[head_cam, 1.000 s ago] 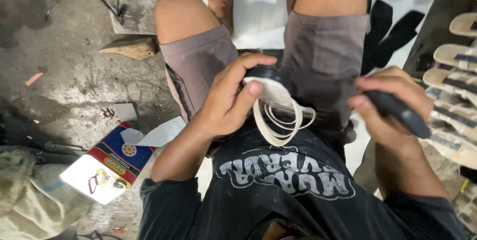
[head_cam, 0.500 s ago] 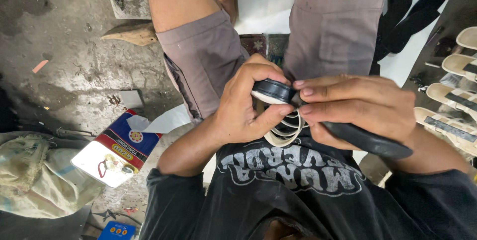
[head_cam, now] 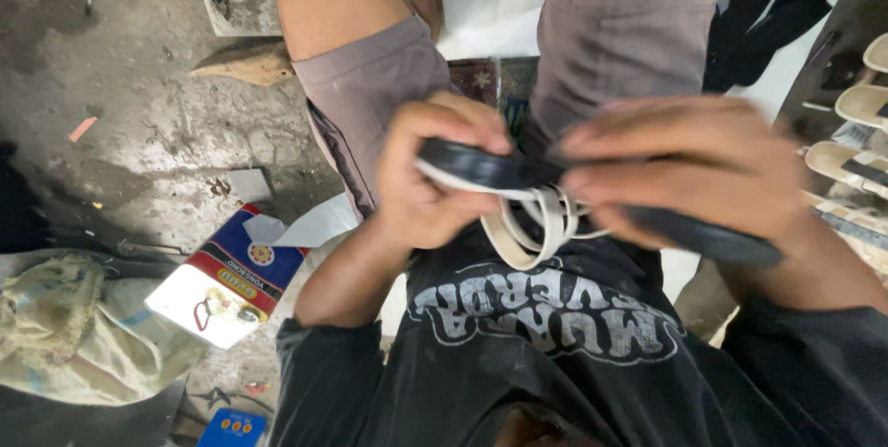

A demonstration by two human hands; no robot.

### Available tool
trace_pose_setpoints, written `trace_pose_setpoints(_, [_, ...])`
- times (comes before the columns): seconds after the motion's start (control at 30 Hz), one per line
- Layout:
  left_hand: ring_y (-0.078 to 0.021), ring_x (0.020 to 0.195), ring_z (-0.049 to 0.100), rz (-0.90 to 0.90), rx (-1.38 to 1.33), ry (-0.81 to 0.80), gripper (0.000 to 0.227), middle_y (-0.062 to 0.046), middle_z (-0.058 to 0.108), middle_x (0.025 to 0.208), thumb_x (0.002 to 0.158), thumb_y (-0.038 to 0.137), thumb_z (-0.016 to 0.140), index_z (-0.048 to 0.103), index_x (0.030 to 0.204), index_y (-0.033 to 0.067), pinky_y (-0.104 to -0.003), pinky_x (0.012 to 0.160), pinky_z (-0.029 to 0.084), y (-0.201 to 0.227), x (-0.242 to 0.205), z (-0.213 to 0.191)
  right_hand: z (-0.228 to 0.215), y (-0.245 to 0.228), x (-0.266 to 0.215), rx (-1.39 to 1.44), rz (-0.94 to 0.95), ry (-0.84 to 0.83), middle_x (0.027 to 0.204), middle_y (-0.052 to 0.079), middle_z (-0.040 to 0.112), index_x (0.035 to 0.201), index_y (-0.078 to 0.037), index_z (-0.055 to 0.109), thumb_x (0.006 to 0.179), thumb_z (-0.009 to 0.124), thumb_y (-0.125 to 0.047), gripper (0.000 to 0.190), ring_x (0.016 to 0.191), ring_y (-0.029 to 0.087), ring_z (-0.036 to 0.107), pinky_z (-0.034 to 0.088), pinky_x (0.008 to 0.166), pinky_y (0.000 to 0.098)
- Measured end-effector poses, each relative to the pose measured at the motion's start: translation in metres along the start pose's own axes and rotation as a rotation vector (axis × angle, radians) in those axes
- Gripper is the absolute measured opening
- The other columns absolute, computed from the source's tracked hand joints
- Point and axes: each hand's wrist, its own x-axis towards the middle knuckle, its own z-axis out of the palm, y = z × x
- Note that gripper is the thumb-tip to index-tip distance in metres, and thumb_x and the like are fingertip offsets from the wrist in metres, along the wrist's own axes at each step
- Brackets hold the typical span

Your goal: The person assembles sandals by pressing black rubber soles onto white plastic straps using a handheld press. They repeatedly pick up a sole, align it with a strap, press it into place, and set the finished unit aside.

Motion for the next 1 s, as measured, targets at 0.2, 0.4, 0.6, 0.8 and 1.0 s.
trace_pose_setpoints(0.2, [-0.0192,0.118,0.072,-0.186,0.64,-0.055,0.035,-0.008,0.069,0.124,0.095,0.013,0.084,0.061,0.12,0.0078,-0.034,0.096,0.059,0.033,0.019,-0.05,-0.065,0.015,-0.043,-0.44,0.492,0.192,0.119,0.019,0.068,0.116,-0.001,0.073,0.091,0.087,-0.016,0.033,0.094,0.024,0.067,0.053,0.083,0.0341])
trace_pose_setpoints(0.4, [-0.0214,0.112,0.065,0.159,1.325,-0.224,0.05,-0.005,0.07,0.126,0.087,0.014,0.072,0.063,0.135,0.0055,-0.041,0.104,0.047,0.02,0.017,-0.016,-0.061,0.035,-0.06,-0.491,0.467,0.188,0.127,0.021,0.066,0.126,0.0,0.074,0.097,0.09,-0.02,0.038,0.094,0.024,0.061,0.048,0.08,0.0301])
trace_pose_setpoints(0.6, [-0.0199,0.108,0.065,0.133,1.314,-0.247,0.044,-0.003,0.068,0.119,0.085,0.008,0.069,0.066,0.13,0.0051,-0.037,0.098,0.049,0.025,0.032,-0.002,-0.05,0.026,-0.048,-0.359,0.496,0.24,0.119,0.019,0.07,0.114,-0.001,0.075,0.102,0.085,-0.024,0.028,0.105,0.027,0.072,0.057,0.091,0.0292])
trace_pose_setpoints(0.8, [-0.0206,0.105,0.065,0.258,1.351,-0.236,0.043,-0.008,0.069,0.125,0.1,0.021,0.072,0.066,0.136,-0.0009,-0.033,0.092,0.051,0.016,0.044,0.025,-0.046,0.019,-0.036,-0.397,0.503,0.242,0.117,0.021,0.071,0.108,0.001,0.073,0.101,0.079,-0.021,0.024,0.1,0.026,0.072,0.057,0.087,0.0299])
trace_pose_setpoints(1.0, [-0.0215,0.103,0.071,-0.029,0.946,-0.005,0.03,-0.006,0.07,0.116,0.099,0.019,0.076,0.065,0.126,0.0106,-0.032,0.091,0.056,0.01,0.046,0.023,-0.023,0.004,-0.039,-0.204,0.598,0.477,0.133,0.017,0.06,0.124,0.001,0.066,0.102,0.071,-0.034,0.041,0.078,0.014,0.065,0.052,0.069,0.0227])
